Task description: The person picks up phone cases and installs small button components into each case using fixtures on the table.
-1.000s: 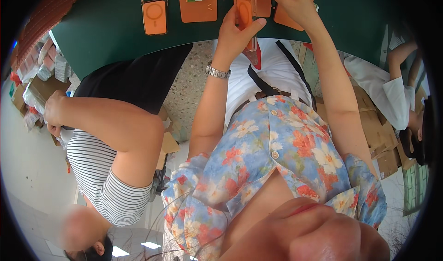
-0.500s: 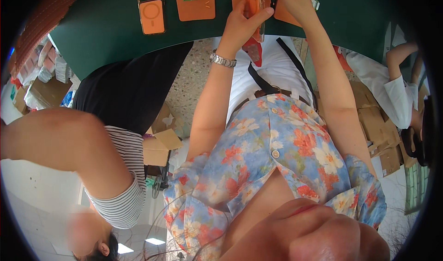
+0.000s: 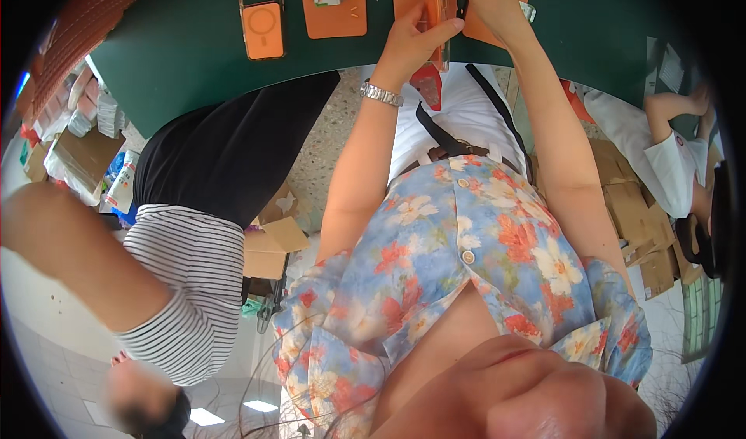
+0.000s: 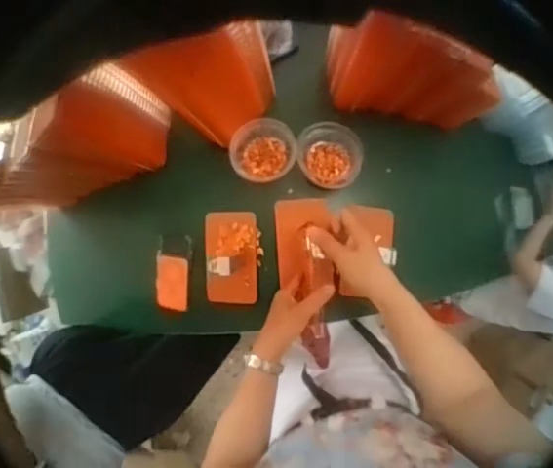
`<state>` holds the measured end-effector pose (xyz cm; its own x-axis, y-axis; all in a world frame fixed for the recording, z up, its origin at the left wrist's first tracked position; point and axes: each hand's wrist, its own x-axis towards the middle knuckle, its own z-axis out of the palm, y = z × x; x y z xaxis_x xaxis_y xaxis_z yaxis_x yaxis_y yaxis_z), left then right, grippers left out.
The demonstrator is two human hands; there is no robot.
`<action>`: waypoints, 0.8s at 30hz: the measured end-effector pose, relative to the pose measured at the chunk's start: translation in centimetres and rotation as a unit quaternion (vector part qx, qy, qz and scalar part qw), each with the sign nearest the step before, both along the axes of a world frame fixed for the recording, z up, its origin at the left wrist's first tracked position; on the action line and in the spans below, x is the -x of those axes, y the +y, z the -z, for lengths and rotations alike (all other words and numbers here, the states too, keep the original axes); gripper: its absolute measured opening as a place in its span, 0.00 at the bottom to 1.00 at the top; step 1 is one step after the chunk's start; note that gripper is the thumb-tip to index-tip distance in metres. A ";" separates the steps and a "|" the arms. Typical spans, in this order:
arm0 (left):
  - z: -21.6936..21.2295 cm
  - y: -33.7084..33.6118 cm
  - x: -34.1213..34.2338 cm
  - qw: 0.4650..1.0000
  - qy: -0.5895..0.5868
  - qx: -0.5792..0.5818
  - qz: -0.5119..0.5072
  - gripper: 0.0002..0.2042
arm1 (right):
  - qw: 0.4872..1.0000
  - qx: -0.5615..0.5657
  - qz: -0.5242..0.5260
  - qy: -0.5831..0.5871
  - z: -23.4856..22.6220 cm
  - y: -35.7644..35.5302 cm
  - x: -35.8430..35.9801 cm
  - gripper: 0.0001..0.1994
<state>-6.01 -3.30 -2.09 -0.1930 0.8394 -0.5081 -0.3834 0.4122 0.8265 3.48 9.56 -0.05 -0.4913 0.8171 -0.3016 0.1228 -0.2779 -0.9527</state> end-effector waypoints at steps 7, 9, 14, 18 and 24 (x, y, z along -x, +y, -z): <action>2.5 1.3 0.6 1.000 -0.015 -0.009 0.001 0.22 | 0.989 -0.083 -0.055 -0.107 1.0 1.4 0.1 0.18; 3.3 1.9 1.3 1.000 -0.003 -0.018 -0.004 0.22 | 0.994 -0.065 -0.045 -0.080 0.8 1.5 1.0 0.18; 3.9 2.9 1.4 1.000 -0.025 0.019 0.000 0.24 | 0.969 -0.154 -0.089 -0.170 3.3 4.5 1.1 0.17; 2.4 2.9 1.9 0.999 0.013 0.039 0.004 0.25 | 0.975 -0.124 -0.105 -0.153 3.7 5.1 1.9 0.13; -1.9 -1.1 0.9 0.983 0.124 -0.107 -0.083 0.32 | 0.971 -0.220 0.061 -0.075 -3.8 1.8 4.2 0.09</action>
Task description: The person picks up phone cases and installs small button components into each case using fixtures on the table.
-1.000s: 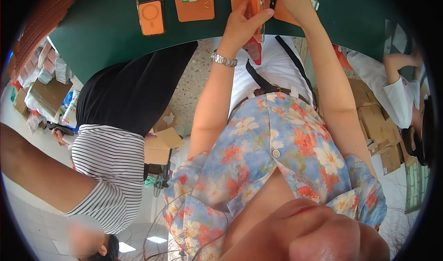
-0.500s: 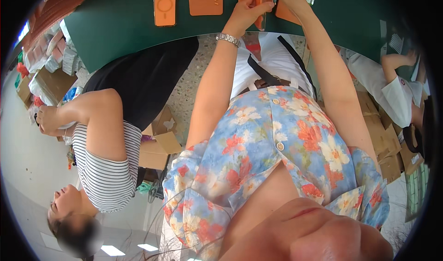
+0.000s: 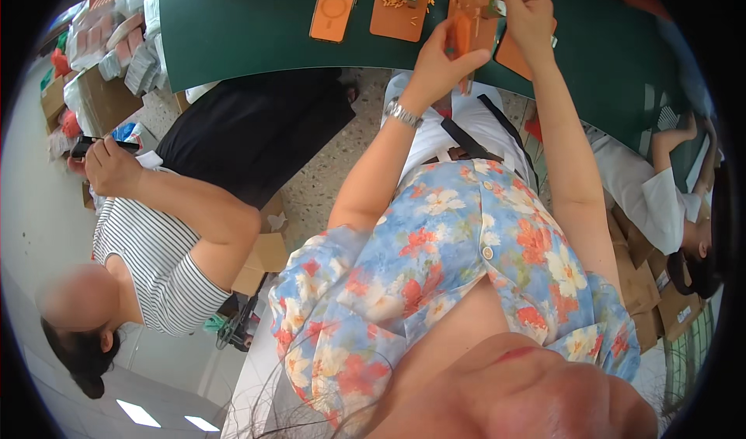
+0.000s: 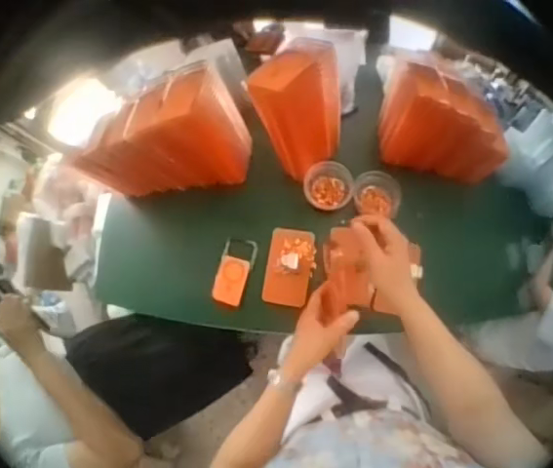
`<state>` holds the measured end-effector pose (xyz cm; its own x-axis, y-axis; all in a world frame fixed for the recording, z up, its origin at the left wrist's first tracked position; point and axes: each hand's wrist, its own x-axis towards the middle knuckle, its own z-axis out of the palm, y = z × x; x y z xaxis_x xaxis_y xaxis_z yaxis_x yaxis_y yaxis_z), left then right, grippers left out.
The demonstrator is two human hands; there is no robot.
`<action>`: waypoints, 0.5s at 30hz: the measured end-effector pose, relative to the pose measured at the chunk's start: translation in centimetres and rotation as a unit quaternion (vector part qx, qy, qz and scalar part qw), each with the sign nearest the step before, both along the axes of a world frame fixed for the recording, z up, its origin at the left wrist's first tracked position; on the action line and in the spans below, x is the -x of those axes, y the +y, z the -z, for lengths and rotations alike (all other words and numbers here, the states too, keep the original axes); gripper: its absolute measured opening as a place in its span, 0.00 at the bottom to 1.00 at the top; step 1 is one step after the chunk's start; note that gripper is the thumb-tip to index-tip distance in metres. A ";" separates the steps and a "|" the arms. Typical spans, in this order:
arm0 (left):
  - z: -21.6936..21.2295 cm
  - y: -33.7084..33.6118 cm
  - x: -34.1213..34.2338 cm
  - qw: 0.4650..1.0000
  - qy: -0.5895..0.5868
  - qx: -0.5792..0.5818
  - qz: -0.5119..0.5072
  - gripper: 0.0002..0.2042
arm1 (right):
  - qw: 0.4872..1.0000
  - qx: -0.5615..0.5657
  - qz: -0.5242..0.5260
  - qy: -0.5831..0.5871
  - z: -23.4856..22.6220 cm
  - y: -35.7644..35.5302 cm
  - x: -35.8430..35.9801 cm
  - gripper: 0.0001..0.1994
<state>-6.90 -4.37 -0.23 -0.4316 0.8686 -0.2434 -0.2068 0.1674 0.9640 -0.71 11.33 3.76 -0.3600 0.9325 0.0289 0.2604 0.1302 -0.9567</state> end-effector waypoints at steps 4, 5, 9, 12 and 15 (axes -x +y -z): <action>-0.6 -5.2 1.6 0.989 -0.114 0.015 -0.095 0.32 | 0.986 -0.034 -0.164 0.009 4.6 -1.3 1.6 0.09; -0.8 -6.2 2.0 0.988 -0.118 0.019 -0.099 0.32 | 0.985 0.040 -0.168 0.026 5.2 -1.9 2.2 0.09; -0.9 -8.0 3.8 0.975 -0.137 0.083 -0.157 0.27 | 0.984 0.052 -0.173 0.007 7.2 -2.2 2.3 0.10; -0.6 -6.7 2.9 0.980 -0.121 0.088 -0.133 0.27 | 0.982 0.111 -0.150 0.034 8.2 -0.9 0.6 0.11; -0.3 -5.5 2.4 0.983 -0.123 0.092 -0.102 0.27 | 0.978 0.169 -0.117 0.047 7.1 -0.4 -0.5 0.12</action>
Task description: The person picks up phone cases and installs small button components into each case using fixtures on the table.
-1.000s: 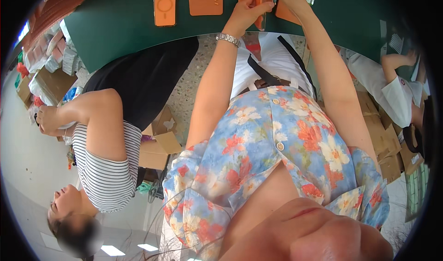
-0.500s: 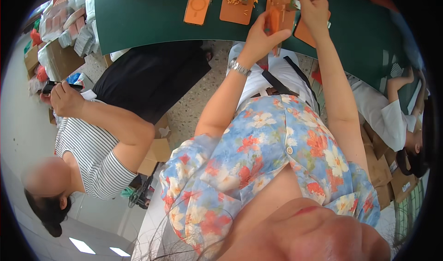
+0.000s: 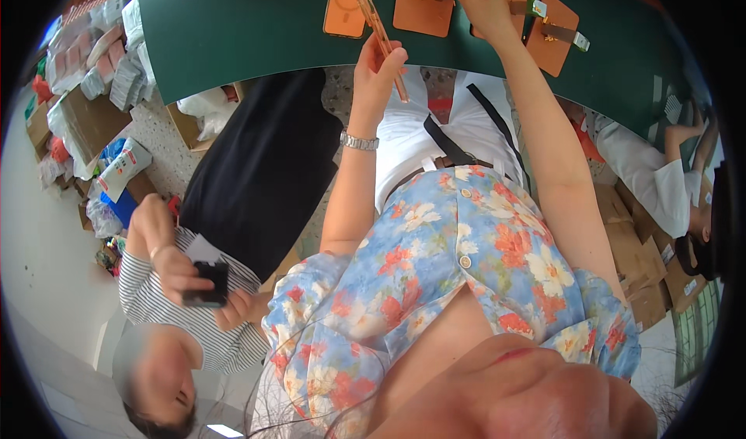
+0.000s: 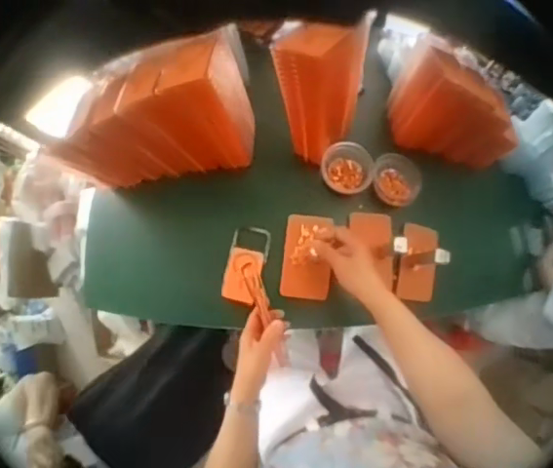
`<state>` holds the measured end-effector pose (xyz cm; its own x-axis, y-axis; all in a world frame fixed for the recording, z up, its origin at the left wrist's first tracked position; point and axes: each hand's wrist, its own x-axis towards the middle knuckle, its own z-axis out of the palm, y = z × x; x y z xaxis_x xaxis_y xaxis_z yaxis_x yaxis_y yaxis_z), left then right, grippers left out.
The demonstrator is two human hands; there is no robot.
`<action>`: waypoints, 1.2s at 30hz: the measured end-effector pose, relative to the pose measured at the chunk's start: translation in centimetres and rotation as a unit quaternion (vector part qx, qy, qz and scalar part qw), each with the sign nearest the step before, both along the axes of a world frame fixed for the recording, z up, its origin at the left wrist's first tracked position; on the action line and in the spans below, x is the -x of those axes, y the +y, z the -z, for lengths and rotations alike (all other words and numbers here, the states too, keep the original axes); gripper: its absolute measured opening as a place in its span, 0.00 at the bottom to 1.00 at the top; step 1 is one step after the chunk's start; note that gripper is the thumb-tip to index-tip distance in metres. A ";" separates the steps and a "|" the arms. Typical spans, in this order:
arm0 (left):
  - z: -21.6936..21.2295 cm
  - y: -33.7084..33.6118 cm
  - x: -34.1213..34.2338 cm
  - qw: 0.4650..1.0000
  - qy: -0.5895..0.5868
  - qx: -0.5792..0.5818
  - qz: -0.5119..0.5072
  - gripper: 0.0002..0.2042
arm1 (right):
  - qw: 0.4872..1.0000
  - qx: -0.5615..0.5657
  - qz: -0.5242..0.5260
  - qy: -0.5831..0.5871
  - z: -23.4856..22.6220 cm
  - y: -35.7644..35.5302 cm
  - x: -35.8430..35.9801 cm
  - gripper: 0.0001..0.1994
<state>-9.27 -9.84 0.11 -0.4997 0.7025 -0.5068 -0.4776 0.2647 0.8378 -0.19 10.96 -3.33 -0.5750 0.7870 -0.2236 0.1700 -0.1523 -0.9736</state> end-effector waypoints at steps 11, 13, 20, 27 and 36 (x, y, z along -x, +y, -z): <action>-0.3 1.3 -0.8 0.997 -0.064 0.011 0.030 0.29 | 0.998 -0.040 0.021 -0.054 -3.4 0.6 -1.9 0.08; -0.4 2.0 -1.2 0.997 -0.036 0.013 0.063 0.25 | 0.991 0.104 0.079 -0.021 -4.9 1.2 -3.1 0.07; -1.8 2.7 -1.5 0.996 -0.005 0.004 0.088 0.23 | 0.972 0.220 0.056 -0.055 -8.5 -0.2 -2.5 0.10; -3.1 3.3 -2.0 0.995 -0.031 -0.020 0.092 0.25 | 0.982 0.158 0.045 -0.093 -10.3 -0.4 -3.6 0.08; -3.2 3.6 -2.2 0.993 -0.033 -0.016 0.111 0.25 | 0.992 0.115 0.028 -0.037 -10.8 -0.3 -3.0 0.06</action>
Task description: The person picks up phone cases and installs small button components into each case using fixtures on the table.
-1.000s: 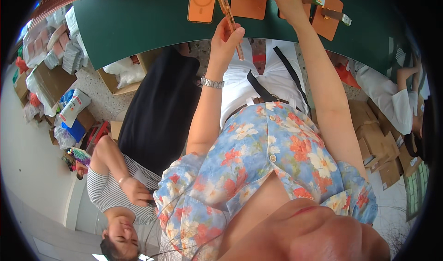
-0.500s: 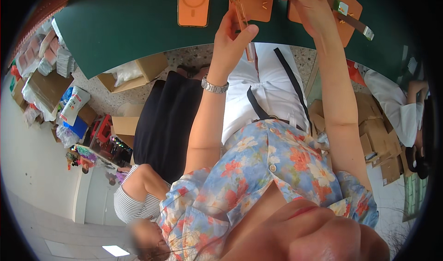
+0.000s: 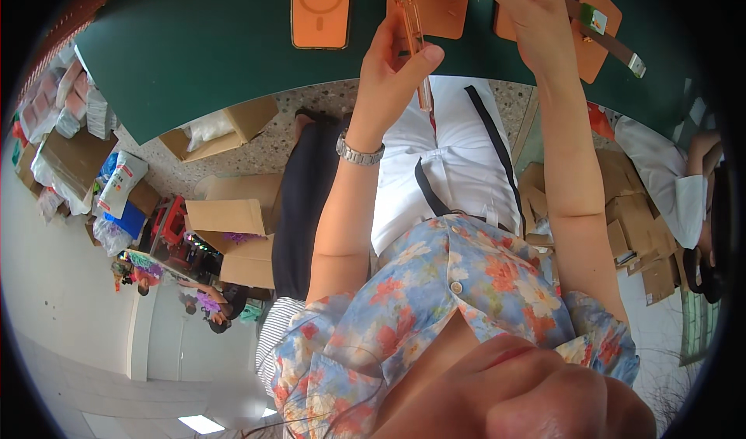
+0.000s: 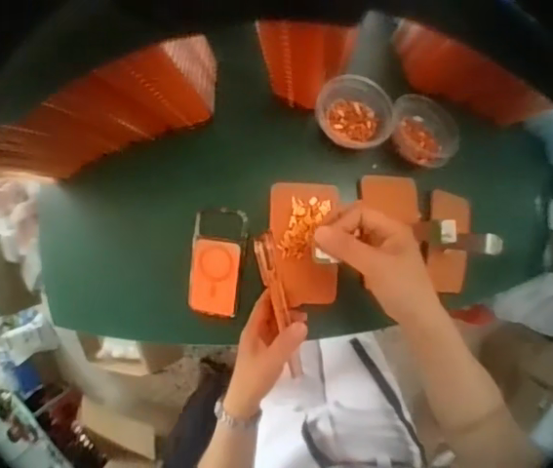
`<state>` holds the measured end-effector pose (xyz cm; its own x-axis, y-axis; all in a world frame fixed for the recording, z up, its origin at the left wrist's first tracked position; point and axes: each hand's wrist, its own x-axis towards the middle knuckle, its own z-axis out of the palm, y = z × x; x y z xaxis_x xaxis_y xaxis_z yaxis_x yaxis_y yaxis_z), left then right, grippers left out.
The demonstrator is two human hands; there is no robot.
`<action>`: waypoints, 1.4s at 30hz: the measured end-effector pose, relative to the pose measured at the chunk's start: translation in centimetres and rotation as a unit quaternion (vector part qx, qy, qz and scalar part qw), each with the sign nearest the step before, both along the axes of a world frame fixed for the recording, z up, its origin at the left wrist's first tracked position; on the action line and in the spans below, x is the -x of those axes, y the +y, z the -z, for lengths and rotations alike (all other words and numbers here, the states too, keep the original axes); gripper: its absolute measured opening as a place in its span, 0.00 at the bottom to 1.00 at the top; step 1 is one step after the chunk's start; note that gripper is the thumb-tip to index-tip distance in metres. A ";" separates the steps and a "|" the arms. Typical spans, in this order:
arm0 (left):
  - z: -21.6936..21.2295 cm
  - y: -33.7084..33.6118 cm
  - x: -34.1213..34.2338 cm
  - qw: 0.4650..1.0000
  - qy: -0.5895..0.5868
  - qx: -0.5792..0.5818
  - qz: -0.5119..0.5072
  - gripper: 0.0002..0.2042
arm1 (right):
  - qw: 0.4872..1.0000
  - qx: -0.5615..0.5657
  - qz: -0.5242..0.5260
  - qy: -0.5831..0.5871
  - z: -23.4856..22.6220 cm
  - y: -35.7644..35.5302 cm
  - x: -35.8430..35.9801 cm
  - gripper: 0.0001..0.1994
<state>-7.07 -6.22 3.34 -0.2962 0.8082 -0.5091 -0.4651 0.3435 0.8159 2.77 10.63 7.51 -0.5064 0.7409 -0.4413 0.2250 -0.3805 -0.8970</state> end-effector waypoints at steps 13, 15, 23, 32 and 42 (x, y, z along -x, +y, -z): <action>-0.3 2.3 0.6 0.999 -0.029 -0.016 0.001 0.36 | 0.975 -0.220 -0.006 0.000 1.1 -0.2 0.5 0.04; 0.3 2.6 0.5 0.999 -0.021 -0.026 0.003 0.37 | 0.972 -0.235 -0.010 0.003 1.0 -0.2 0.6 0.04; 0.2 3.5 0.6 0.999 0.002 -0.044 0.028 0.38 | 0.970 -0.240 -0.005 0.034 1.5 -0.6 0.4 0.05; -0.7 4.1 0.7 0.995 0.039 -0.007 0.092 0.38 | 0.992 -0.053 0.071 0.086 0.8 -0.9 0.2 0.04; -0.9 4.2 0.5 0.993 -0.013 0.041 0.106 0.36 | 0.986 -0.044 0.095 0.127 1.6 -0.9 -0.1 0.11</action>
